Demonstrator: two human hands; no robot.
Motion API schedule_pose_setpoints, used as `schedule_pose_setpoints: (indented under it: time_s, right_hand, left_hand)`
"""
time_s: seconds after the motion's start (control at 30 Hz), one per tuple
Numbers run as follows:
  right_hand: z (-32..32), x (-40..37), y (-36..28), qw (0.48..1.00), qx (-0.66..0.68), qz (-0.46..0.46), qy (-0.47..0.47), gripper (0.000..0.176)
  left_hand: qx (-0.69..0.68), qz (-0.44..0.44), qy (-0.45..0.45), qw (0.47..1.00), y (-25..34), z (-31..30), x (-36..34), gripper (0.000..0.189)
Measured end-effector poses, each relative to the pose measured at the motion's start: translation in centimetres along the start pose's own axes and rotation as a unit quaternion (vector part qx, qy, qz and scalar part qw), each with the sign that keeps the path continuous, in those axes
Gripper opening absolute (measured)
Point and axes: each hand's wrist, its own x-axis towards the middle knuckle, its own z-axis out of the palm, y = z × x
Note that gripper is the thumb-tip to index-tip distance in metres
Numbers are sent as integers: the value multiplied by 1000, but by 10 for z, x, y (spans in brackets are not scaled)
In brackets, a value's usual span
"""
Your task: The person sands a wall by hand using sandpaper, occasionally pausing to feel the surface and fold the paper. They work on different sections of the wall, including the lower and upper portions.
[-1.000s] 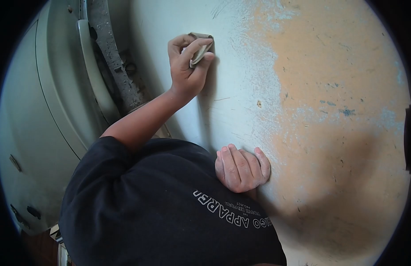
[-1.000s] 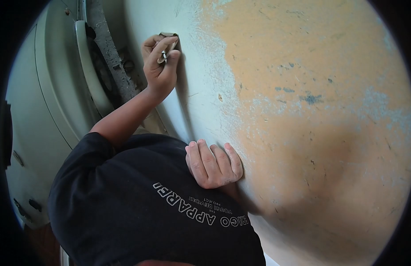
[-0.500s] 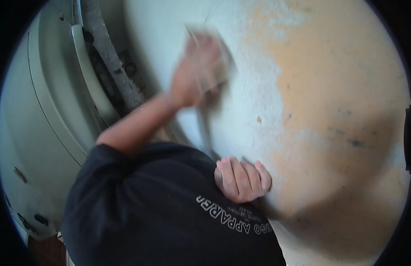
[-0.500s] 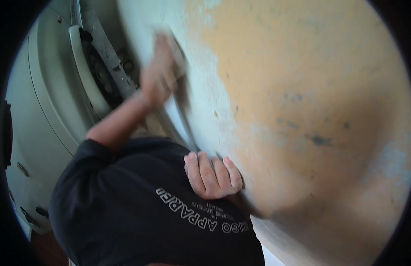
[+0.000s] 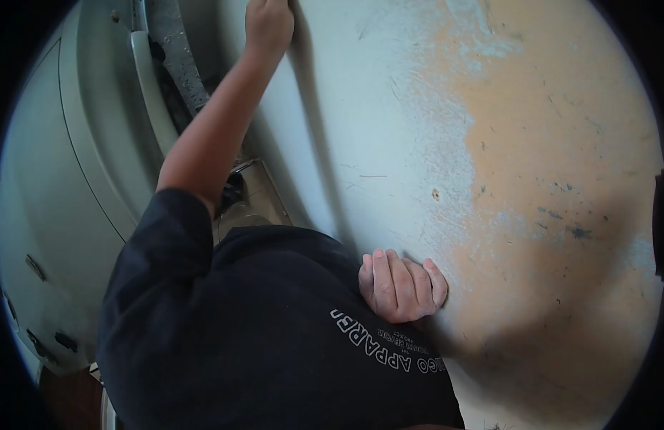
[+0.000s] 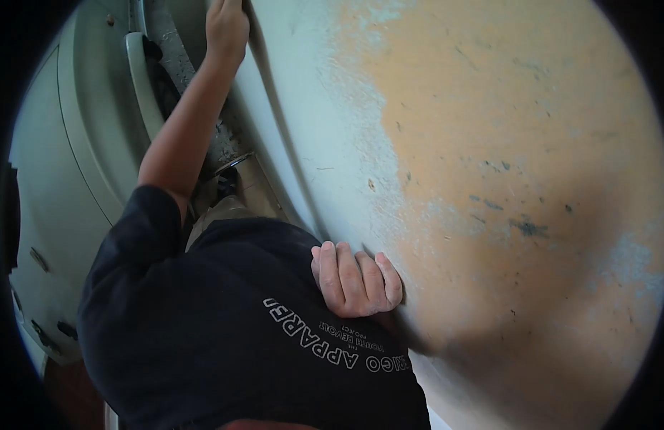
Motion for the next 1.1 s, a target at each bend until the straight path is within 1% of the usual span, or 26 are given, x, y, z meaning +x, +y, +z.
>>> schedule_pose_setpoints:
  time_s: [0.1,0.13,0.17,0.23,0.27,0.33,0.37,0.4,0.43,0.5,0.53,0.57,0.6,0.63,0.67,0.77,0.8,0.83,0.87,0.9,0.93,0.97,1.0,1.03,1.07,1.1]
  right_hand:
    - [3,-4,2,1000,8,-13,20,12]
    - [3,-5,3,999,16,-20,27,14]
    - [4,-5,3,999,14,-16,25,14]
    - [0,-4,2,1000,13,-10,-2,14]
    - [1,1,1,1000,8,-6,-9,14]
    - [0,1,2,1000,18,-16,-3,14]
    - [-2,-1,1,1000,18,-17,-5,14]
    - [-2,-1,2,1000,24,-15,-3,14]
    - [-2,0,3,1000,29,-11,1,13]
    - [-3,-3,3,1000,28,-10,1,13]
    - [-2,-3,3,1000,28,-10,-1,13]
    - [-1,-2,4,1000,25,-8,5,13]
    - [0,-3,3,1000,11,-3,1,12]
    - [-1,-4,3,1000,-3,2,-6,13]
    - [-1,-3,3,1000,-8,6,-4,13]
    - [-4,-5,5,1000,15,-19,0,12]
    - [-3,-3,4,1000,16,-16,2,12]
    - [-1,0,4,1000,16,-13,7,12]
    - [-2,2,4,1000,17,-14,13,12]
    - [-3,5,4,1000,18,-14,6,12]
    - [-3,6,5,1000,18,-15,2,12]
    - [-1,9,5,1000,15,-15,11,12]
    - [1,7,7,1000,10,-22,19,12]
    - [0,3,7,999,4,-26,22,12]
    - [-1,2,6,1000,1,-20,21,12]
    - [-1,2,6,1000,-10,-15,18,13]
  left_hand:
    - [25,-87,-13,996,21,10,-6,28]
    - [11,305,137,942,0,37,-40,30]
    - [66,329,27,942,16,35,-91,34]
    - [-5,443,-178,879,26,22,-147,41]
    - [-12,441,-183,879,26,19,-134,41]
    - [63,536,-91,837,32,18,-79,38]
    - [44,524,6,850,34,19,-45,37]
    - [-19,388,-66,919,41,4,-21,13]
    - [-64,363,18,929,60,10,13,52]
    - [41,199,-18,979,74,11,-21,16]
    - [56,341,10,938,69,23,-48,21]
    - [69,476,38,876,56,36,-78,32]
    - [26,530,-82,843,43,34,-114,34]
    - [-18,573,-201,795,32,27,-136,35]
    - [-21,577,-204,791,32,22,-123,35]
    - [117,590,-4,799,36,18,-45,32]
    - [102,498,34,860,23,8,-10,23]
    - [-23,159,-21,987,26,-8,15,21]
    - [-98,158,0,983,29,-7,45,35]
    - [-173,157,18,972,32,-6,68,53]
    - [-76,73,26,994,39,-8,52,38]
    - [20,-12,37,999,41,-6,28,29]
    - [-36,241,97,965,9,20,1,38]
    - [6,364,85,928,23,26,-35,44]
    - [-41,404,7,914,34,29,-73,44]
    - [-48,380,-54,922,44,22,-101,40]
